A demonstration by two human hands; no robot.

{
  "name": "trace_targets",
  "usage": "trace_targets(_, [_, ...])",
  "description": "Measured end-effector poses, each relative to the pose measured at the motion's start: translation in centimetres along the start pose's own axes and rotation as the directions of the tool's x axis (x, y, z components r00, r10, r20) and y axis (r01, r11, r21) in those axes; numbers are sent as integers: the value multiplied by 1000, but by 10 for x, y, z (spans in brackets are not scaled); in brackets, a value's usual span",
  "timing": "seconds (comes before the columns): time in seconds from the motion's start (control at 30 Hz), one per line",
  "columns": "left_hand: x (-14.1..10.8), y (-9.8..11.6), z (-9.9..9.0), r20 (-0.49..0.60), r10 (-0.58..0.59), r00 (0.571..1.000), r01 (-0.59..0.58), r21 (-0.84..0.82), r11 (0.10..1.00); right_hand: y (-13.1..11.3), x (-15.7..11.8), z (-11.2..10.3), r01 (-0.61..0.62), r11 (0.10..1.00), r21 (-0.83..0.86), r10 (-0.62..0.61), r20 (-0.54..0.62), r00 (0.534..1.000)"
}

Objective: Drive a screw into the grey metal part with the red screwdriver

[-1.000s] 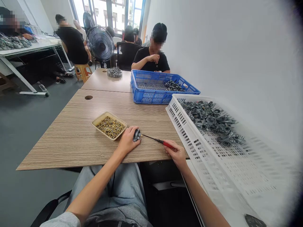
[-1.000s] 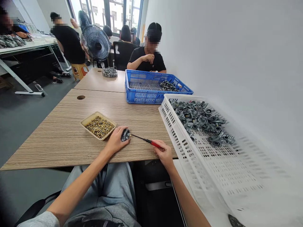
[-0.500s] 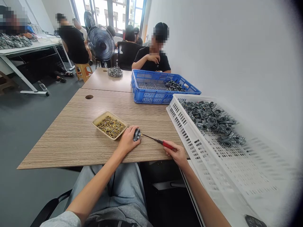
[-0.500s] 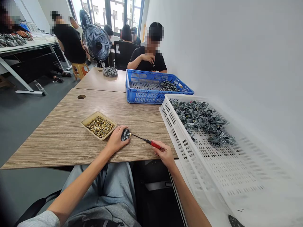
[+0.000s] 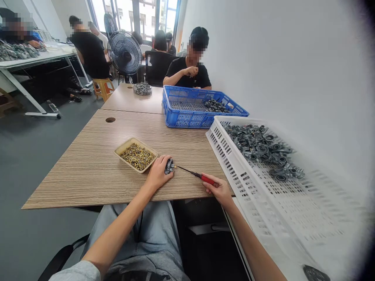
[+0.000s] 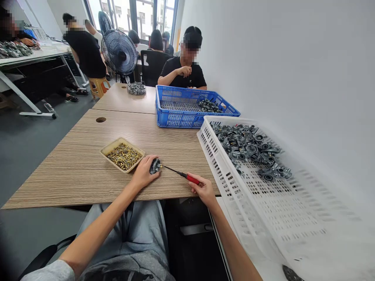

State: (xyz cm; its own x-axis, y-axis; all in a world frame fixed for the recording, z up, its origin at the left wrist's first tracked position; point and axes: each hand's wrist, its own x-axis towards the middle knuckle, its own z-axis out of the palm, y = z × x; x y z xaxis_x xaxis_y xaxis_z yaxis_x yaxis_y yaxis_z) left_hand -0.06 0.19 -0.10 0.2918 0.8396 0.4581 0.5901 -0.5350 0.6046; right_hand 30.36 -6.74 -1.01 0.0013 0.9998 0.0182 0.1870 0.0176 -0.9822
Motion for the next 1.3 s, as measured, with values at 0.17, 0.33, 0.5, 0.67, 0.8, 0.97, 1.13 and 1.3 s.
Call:
trace_targets(0.17, [0,0,0,0,0,1000,0,10,1000,-1,1,-1,3,1000,-12,-3,-5,1000])
trace_targets(0.33, [0,0,0,-2,-3,1000,3,3,1000,-6,-1,4,55,998,-33,-56,-12,998])
trace_targets(0.5, [1,1,-1,-8,-19,1000,19,-16,1000,-11,-7,14,170,980,-104,-180,-102,978])
trace_targets(0.67, [1,0,0,-6,-9,1000,9,-18,1000,-26,-10,8,179,961,-211,-191,-36,981])
trace_targets(0.8, [1,-1,0,-2,-10,1000,10,-21,1000,-35,-10,4,176,951,-253,-180,5,984])
trace_targets(0.97, [2,2,-3,5,-3,1000,3,-29,1000,-38,-12,4,142,968,-209,-142,15,990])
trace_targets(1.13, [2,6,-6,12,6,1000,-6,-22,1000,-37,-12,4,104,982,-160,-103,13,995])
trace_targets(1.3, [2,4,-5,11,23,1000,-22,-31,999,-23,-12,11,44,994,-97,-46,-21,999])
